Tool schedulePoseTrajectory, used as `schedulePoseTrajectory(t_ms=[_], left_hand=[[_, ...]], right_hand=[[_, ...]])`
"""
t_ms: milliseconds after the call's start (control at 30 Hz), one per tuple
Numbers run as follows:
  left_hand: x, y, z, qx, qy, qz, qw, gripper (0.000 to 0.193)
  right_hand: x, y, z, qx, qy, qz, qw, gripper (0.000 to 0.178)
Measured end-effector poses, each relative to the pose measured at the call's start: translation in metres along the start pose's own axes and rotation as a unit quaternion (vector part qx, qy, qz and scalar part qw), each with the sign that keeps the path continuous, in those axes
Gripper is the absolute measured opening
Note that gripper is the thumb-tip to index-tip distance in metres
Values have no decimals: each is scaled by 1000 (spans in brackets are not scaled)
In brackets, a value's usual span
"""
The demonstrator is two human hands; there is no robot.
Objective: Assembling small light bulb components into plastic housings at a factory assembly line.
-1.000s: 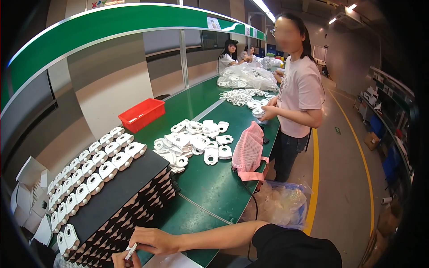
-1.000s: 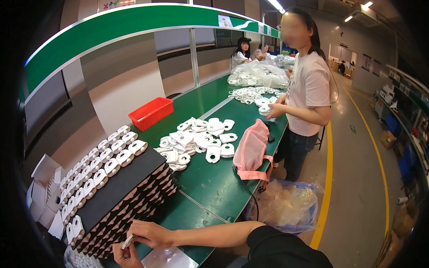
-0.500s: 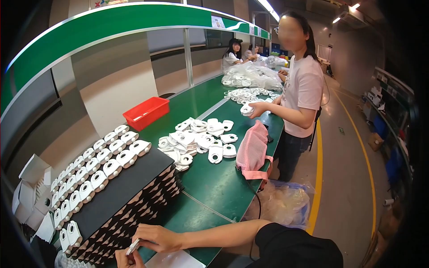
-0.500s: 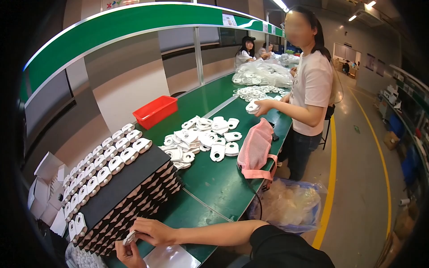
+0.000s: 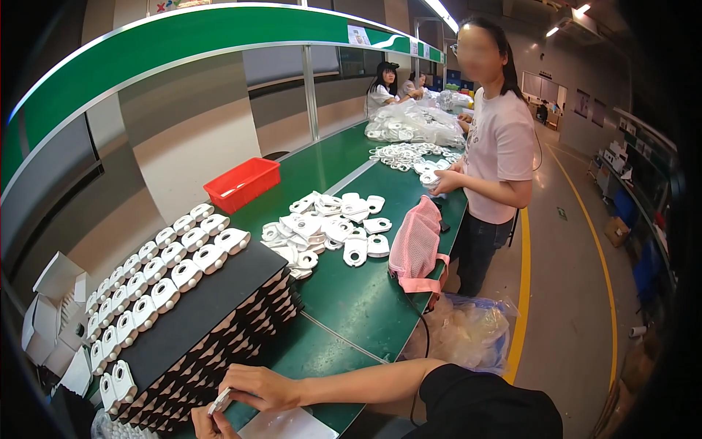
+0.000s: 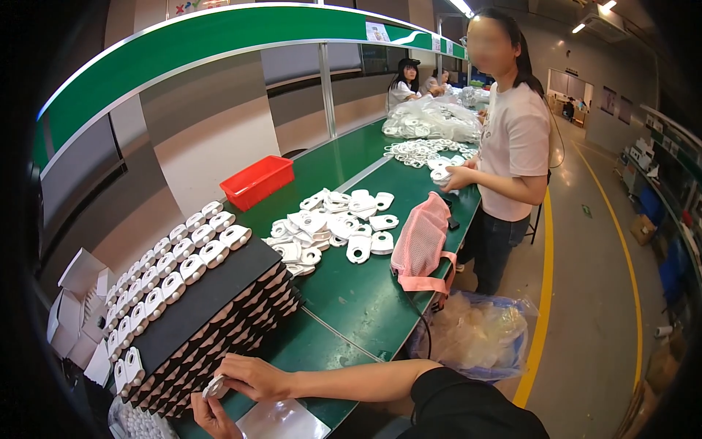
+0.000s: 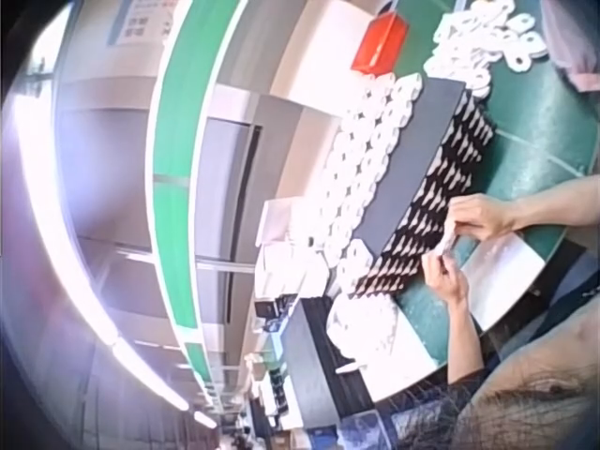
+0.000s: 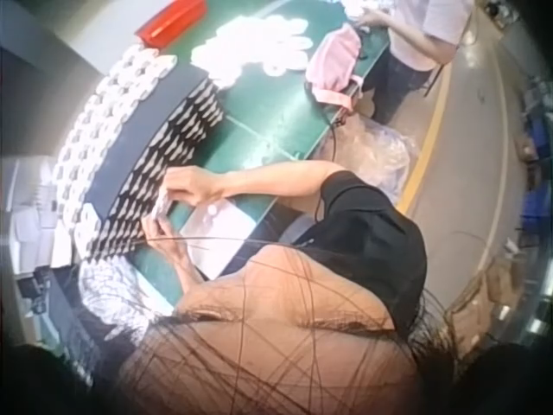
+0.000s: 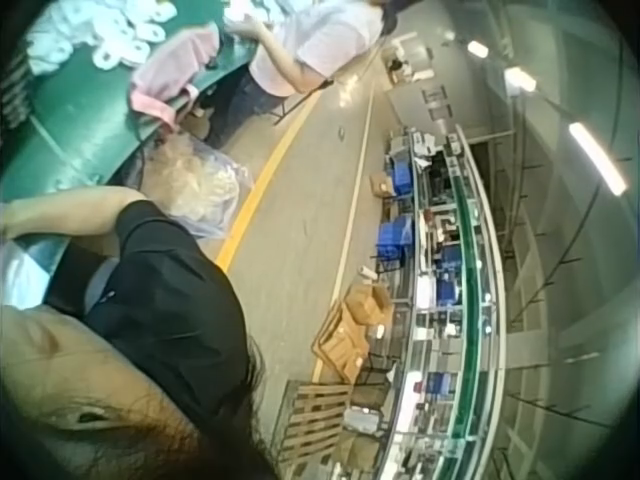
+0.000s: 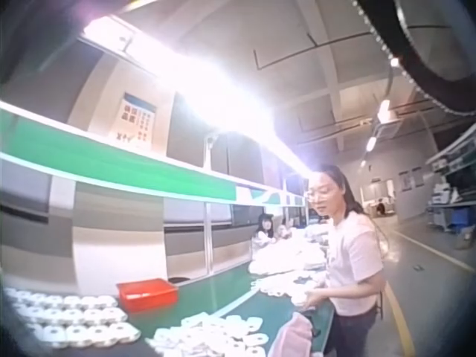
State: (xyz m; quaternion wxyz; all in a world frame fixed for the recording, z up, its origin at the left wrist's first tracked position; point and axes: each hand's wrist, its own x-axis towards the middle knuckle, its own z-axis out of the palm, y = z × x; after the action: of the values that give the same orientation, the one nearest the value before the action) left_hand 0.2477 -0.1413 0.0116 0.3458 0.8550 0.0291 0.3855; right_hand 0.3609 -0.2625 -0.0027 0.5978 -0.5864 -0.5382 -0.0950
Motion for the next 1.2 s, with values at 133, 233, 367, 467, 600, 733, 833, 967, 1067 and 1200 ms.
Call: schedulePoseTrajectory(t_ms=[133, 233, 367, 467, 600, 733, 833, 967, 1067, 1200], left_hand=[[0, 0, -2, 17, 22, 7, 1000, 13], [-1, 0, -1, 4, 81, 48, 996, 12], [-1, 0, -1, -16, 93, 38, 995, 11], [-2, -1, 0, -25, 94, 38, 995, 12], [-4, -3, 0, -11, 99, 19, 995, 12], [-3, -3, 0, 15, 106, 41, 993, 10], [-3, -5, 0, 18, 105, 42, 993, 10], [-5, -8, 2, 12, 110, 26, 994, 12], [-11, -18, 0, -7, 99, 14, 995, 13], [-12, -27, 4, -88, 105, 40, 990, 19]], right_hand=[[0, 1, 0, -24, -1, -11, 1000, 18], [1, 1, 0, -23, -17, -10, 1000, 18], [1, 1, -1, -47, -24, -20, 998, 16], [0, 2, 0, -55, -26, -24, 998, 15], [-1, 3, 2, -49, -24, -12, 998, 13], [-1, 2, 4, -49, -16, -13, 999, 12], [-2, 2, 6, -41, -22, -6, 999, 11], [-3, 2, 6, -25, -26, 9, 999, 12], [-2, 0, 6, -19, -27, 10, 999, 11], [-1, 0, 4, -15, -29, -12, 999, 10]])
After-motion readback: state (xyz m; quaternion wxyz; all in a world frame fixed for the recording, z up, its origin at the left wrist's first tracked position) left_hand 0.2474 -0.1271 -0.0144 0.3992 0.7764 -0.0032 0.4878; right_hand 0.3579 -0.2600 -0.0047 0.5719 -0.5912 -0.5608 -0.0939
